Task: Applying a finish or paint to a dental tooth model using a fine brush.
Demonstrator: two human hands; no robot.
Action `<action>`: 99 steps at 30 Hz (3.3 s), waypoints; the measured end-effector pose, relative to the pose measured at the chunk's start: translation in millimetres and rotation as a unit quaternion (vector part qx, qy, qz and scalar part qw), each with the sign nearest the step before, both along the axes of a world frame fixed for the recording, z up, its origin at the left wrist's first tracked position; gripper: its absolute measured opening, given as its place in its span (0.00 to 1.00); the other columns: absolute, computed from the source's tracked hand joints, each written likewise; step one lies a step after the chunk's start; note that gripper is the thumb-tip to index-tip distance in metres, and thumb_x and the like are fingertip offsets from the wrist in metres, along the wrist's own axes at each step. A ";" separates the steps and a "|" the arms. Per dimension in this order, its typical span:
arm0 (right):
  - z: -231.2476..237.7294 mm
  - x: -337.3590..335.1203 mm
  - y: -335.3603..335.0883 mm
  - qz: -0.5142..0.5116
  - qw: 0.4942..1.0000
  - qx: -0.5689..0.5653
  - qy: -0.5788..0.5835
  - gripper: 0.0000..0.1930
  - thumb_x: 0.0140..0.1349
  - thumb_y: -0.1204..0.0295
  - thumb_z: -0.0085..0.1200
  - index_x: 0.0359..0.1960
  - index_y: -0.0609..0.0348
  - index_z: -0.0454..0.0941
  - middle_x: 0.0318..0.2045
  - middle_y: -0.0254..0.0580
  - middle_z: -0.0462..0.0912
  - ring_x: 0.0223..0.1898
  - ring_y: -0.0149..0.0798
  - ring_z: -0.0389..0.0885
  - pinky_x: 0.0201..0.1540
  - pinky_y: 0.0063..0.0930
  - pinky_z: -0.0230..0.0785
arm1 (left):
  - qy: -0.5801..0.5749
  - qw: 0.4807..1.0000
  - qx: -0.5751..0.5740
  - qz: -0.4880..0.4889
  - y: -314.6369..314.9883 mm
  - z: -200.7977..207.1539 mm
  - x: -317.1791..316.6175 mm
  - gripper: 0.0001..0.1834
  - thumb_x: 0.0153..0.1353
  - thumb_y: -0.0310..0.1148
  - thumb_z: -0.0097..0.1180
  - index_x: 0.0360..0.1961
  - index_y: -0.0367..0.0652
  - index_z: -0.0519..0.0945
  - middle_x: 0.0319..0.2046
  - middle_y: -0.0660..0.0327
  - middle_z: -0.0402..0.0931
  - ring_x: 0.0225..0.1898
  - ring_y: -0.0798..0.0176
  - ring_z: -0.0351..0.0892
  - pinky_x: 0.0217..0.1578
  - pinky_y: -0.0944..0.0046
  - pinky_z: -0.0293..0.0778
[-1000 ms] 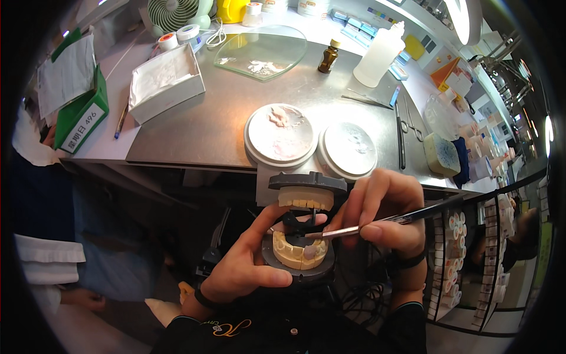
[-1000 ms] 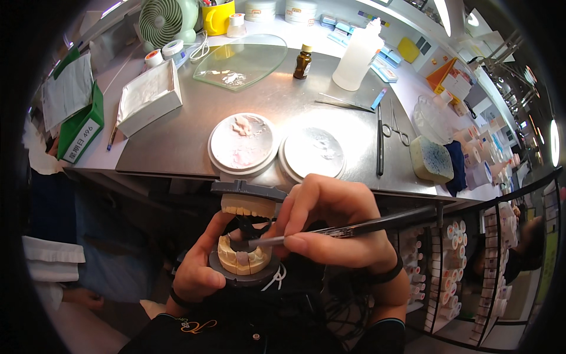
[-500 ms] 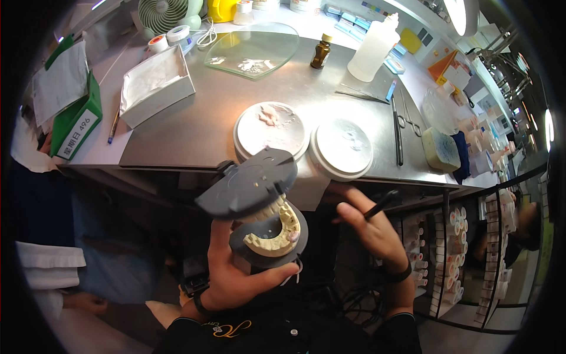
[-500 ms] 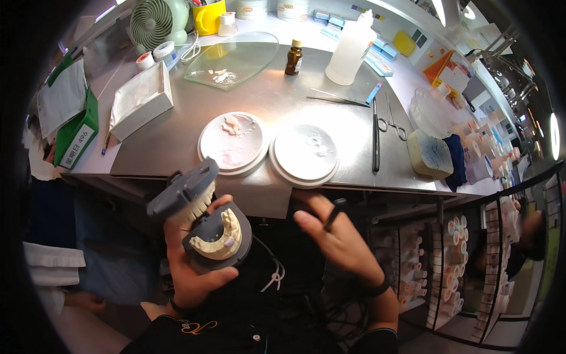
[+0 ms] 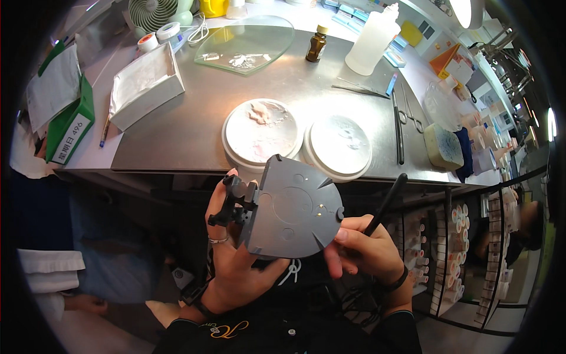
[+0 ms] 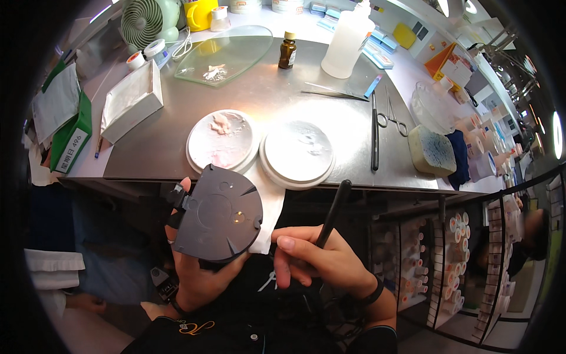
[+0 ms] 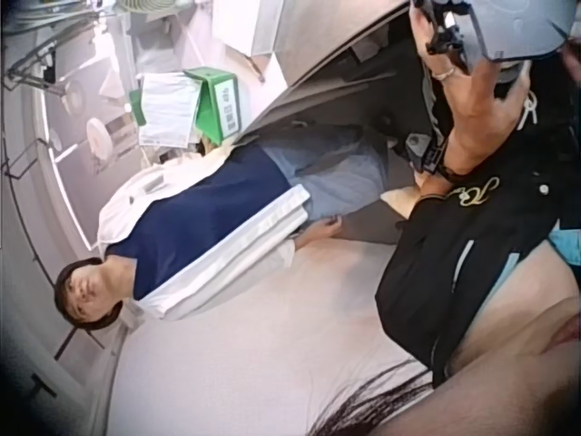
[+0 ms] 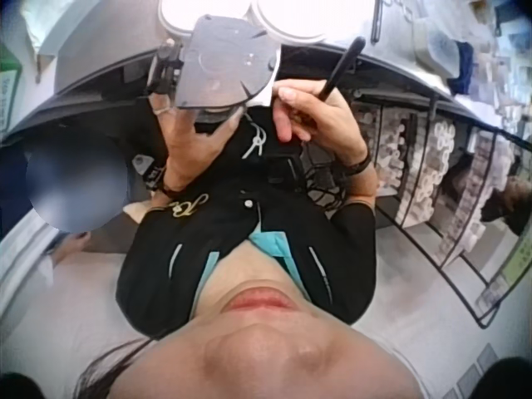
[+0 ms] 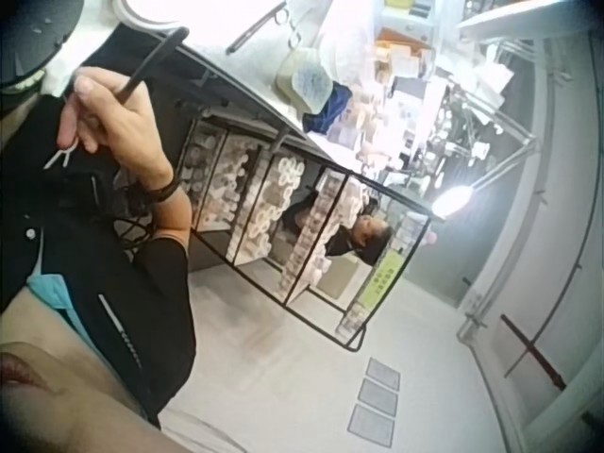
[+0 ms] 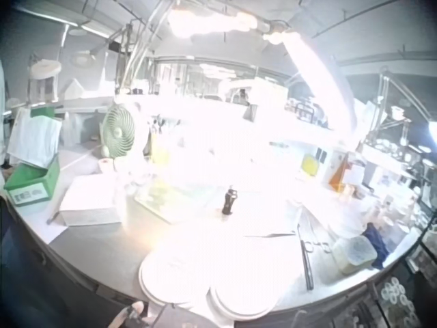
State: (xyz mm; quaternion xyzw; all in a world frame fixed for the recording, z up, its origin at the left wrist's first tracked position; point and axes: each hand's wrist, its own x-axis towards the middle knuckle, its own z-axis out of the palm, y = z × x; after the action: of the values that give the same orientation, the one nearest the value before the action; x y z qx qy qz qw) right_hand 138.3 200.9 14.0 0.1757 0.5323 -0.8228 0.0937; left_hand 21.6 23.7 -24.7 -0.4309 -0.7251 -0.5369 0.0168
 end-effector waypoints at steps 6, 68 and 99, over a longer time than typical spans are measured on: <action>2.0 3.6 -0.1 -0.012 1.000 -0.004 0.024 0.17 0.67 0.66 0.42 0.50 0.66 0.72 0.22 0.45 0.80 0.14 0.22 0.66 0.16 0.13 0.54 | 0.075 0.997 -0.030 -0.009 3.5 6.8 -3.0 0.25 0.33 0.24 0.67 0.39 0.47 0.80 0.60 0.38 0.48 0.64 0.34 0.46 0.58 0.44 0.57; 18.4 -15.2 -43.5 -0.109 0.736 0.480 0.465 0.20 0.42 0.82 0.65 0.39 0.69 0.73 0.28 0.48 0.77 0.40 0.58 0.81 0.37 0.34 0.78 | -0.590 0.745 0.235 -0.204 -2.7 22.3 -5.1 0.49 0.38 0.38 0.69 0.61 0.34 0.58 0.59 0.37 0.57 0.60 0.40 0.60 0.59 0.47 0.59; 27.2 -31.4 -48.6 -0.098 0.760 0.485 0.421 0.11 0.48 0.84 0.56 0.32 0.67 0.68 0.19 0.47 0.75 0.36 0.63 0.80 0.35 0.37 0.80 | -0.566 0.788 0.196 -0.142 -10.9 11.4 -10.9 0.52 0.35 0.42 0.72 0.61 0.35 0.58 0.60 0.39 0.57 0.61 0.40 0.59 0.60 0.47 0.56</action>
State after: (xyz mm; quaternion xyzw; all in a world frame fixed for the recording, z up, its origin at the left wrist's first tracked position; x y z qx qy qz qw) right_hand 106.9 152.4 41.2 -0.1152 0.8258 -0.4507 -0.3188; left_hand 10.8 12.8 -13.3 -0.1349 -0.4142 -0.8117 -0.3891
